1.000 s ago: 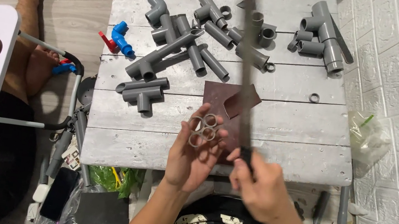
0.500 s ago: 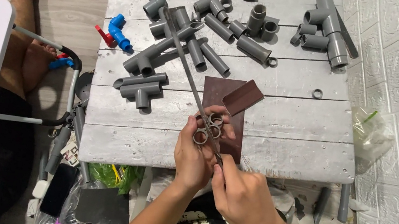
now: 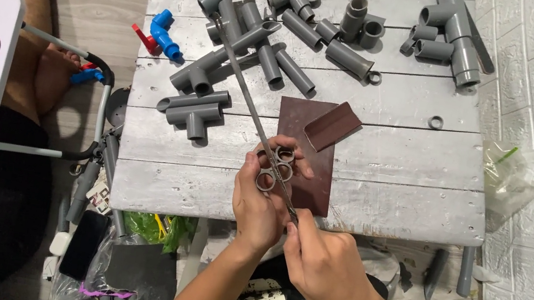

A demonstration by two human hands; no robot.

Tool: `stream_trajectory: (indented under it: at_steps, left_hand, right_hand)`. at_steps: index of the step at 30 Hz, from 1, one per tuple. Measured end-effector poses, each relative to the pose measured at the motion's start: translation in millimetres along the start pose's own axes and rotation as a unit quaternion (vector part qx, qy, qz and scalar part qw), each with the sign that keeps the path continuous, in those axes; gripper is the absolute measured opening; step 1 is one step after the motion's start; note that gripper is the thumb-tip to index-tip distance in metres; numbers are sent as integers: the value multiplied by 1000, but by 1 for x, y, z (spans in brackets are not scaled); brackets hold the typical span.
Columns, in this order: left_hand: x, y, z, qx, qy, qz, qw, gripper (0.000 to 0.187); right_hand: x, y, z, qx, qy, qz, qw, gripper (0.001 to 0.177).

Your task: Sanding the edges of small grey plastic rings using sandpaper on a wooden table to smooth them.

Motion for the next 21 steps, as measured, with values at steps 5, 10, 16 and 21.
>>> stream_trajectory:
  at_steps: [5,10,16,21]
  left_hand:
    - [-10,-8,-8,0,48,-28,998,52]
    - [-17,-14,-24,18,73,-38,996,54]
    - [-31,-25,-48,77,76,-60,992,52]
    - [-35,-31,-60,96,75,-57,991,51]
  right_hand:
    - [9,7,3,-5,8,16,1000,16]
    - [17,18,4,-8,12,30,999,21]
    - [28,43,-3,-17,23,48,998,12]
    - [29,60,-12,9,21,65,998,10]
Point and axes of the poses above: each hand's wrist, its own y-axis away from the middle knuckle, its own x-axis out of the palm, z = x × y, the point moved 8 cm from there along -y, towards the middle knuckle, and after that the axes turned 2 degrees about x, right-handed, at the moved point
